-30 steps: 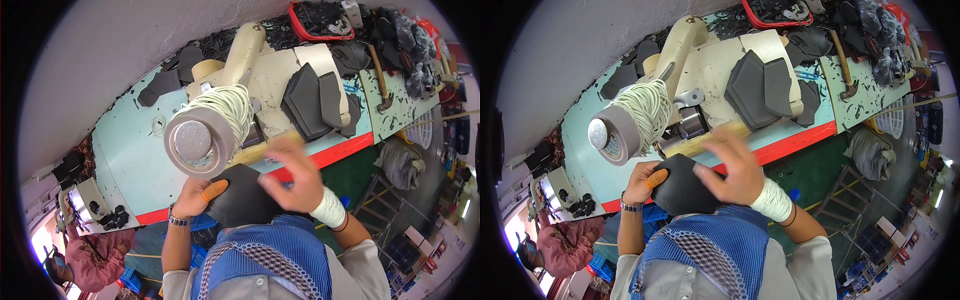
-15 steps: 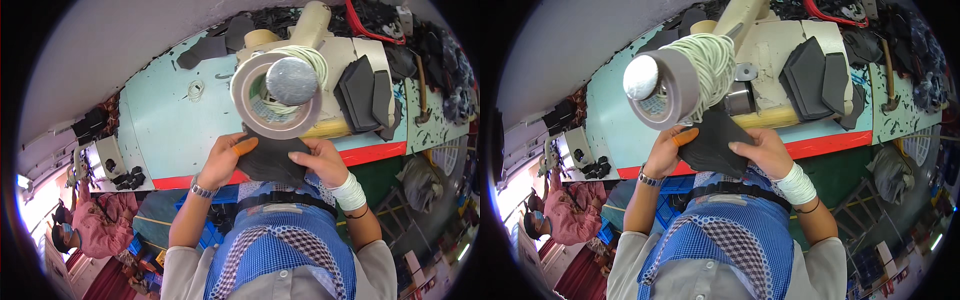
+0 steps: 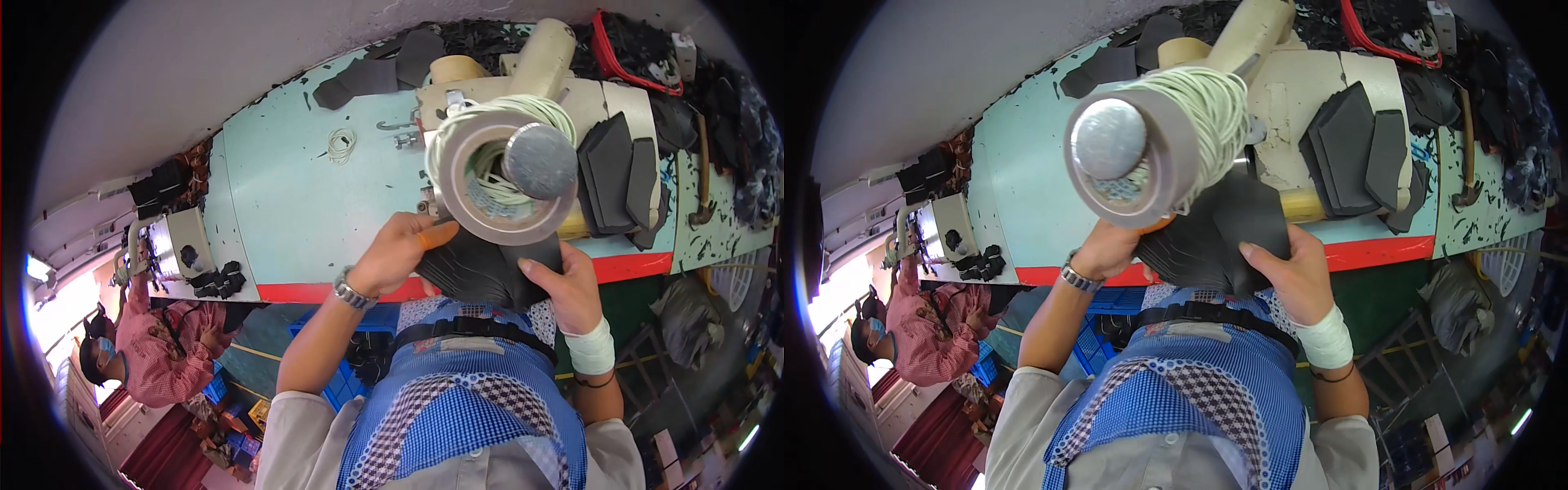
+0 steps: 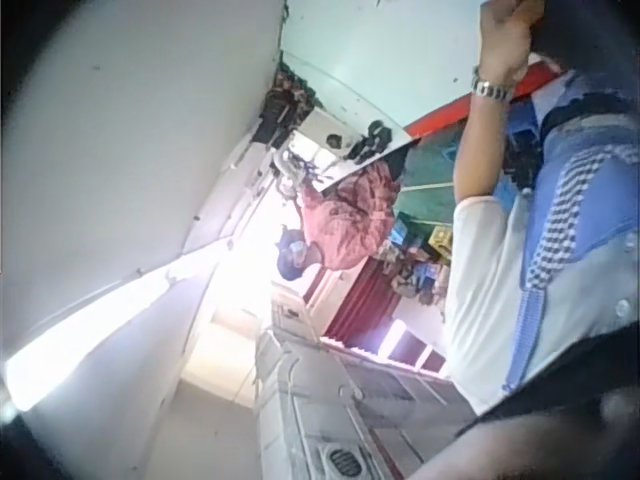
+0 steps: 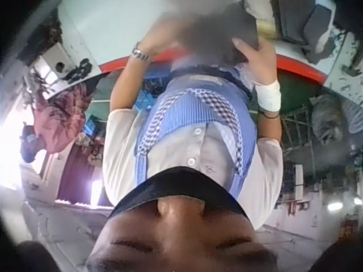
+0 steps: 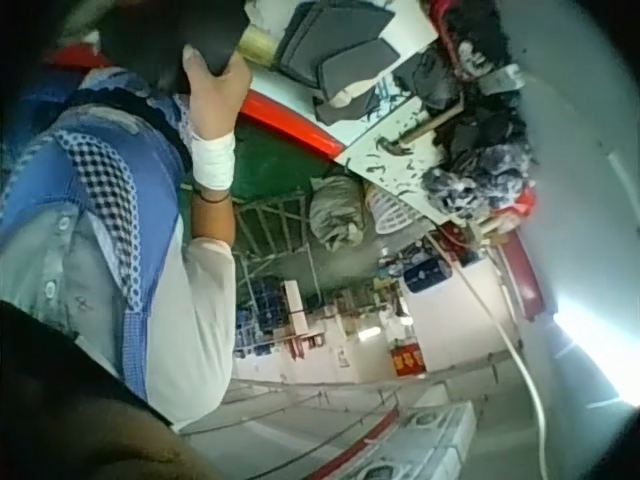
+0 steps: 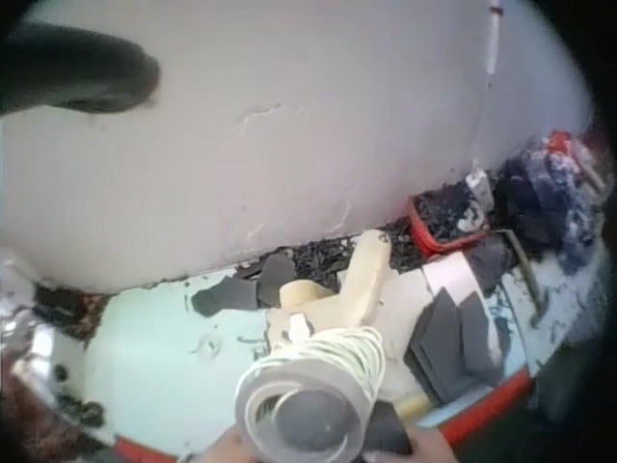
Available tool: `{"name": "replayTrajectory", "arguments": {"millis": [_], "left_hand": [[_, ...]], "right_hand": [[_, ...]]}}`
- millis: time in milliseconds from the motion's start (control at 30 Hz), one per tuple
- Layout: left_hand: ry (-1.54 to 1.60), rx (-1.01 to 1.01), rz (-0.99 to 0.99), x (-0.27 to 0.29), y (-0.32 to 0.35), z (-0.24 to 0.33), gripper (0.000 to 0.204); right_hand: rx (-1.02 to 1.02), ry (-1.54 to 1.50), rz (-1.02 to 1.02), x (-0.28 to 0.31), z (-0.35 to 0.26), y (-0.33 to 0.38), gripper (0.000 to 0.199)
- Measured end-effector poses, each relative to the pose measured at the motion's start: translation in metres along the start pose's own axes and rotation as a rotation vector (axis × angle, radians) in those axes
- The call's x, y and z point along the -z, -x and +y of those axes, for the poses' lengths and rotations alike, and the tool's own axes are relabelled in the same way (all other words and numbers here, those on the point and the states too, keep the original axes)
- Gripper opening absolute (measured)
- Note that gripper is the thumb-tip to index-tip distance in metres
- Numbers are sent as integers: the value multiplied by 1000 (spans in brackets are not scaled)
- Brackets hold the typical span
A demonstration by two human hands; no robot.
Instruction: The person unbinds stacks of leather pieces, sorts through them by hand, feeds the edge of each piece through a machine, and stacks them together.
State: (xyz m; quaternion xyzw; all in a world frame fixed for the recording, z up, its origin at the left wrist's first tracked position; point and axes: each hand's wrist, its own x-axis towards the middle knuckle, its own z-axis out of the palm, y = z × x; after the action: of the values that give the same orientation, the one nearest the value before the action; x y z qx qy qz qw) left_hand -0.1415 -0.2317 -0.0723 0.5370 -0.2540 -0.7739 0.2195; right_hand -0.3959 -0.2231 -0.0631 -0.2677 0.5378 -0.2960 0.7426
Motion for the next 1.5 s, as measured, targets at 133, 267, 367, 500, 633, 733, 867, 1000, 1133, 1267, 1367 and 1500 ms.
{"name": "replayTrajectory", "arguments": {"millis": [133, 267, 367, 500, 633, 733, 867, 1000, 1133, 1267, 1367, 1500], "left_hand": [[59, -121, 108, 5, 2, -12, 34], [130, -46, 70, -1, -3, 0, 33], [41, -94, 106, 2, -4, -14, 35], [229, -48, 86, -6, 12, 11, 35], [-19, 11, 78, -3, -3, 0, 37], [281, -129, 314, -18, 2, -3, 38], [114, -54, 45, -2, 7, 9, 37], [-68, -66, 81, -2, -1, -5, 37], [267, -79, 217, -20, 15, 10, 39], [48, 40, 49, -3, -2, 0, 39], [-154, 48, 54, -5, -4, -6, 39], [313, -41, 179, -6, 9, 7, 40]], "right_hand": [[15, 5, 14, -7, 2, -2, 30], [32, -1, 41, -1, 6, -4, 30], [-19, -28, 35, 0, -5, 3, 31], [63, 121, 35, -3, 8, -7, 32], [24, -44, 81, -2, -3, 4, 31], [39, -9, 94, -7, 3, 0, 30], [65, 64, 101, -6, 2, 2, 31], [46, -34, 104, -4, -2, 4, 31], [48, -17, 114, -10, 6, 1, 32], [79, 36, 145, -7, 4, 5, 30], [80, 44, 164, -8, -4, 8, 28], [128, 44, 146, -11, 7, 0, 28]]}}
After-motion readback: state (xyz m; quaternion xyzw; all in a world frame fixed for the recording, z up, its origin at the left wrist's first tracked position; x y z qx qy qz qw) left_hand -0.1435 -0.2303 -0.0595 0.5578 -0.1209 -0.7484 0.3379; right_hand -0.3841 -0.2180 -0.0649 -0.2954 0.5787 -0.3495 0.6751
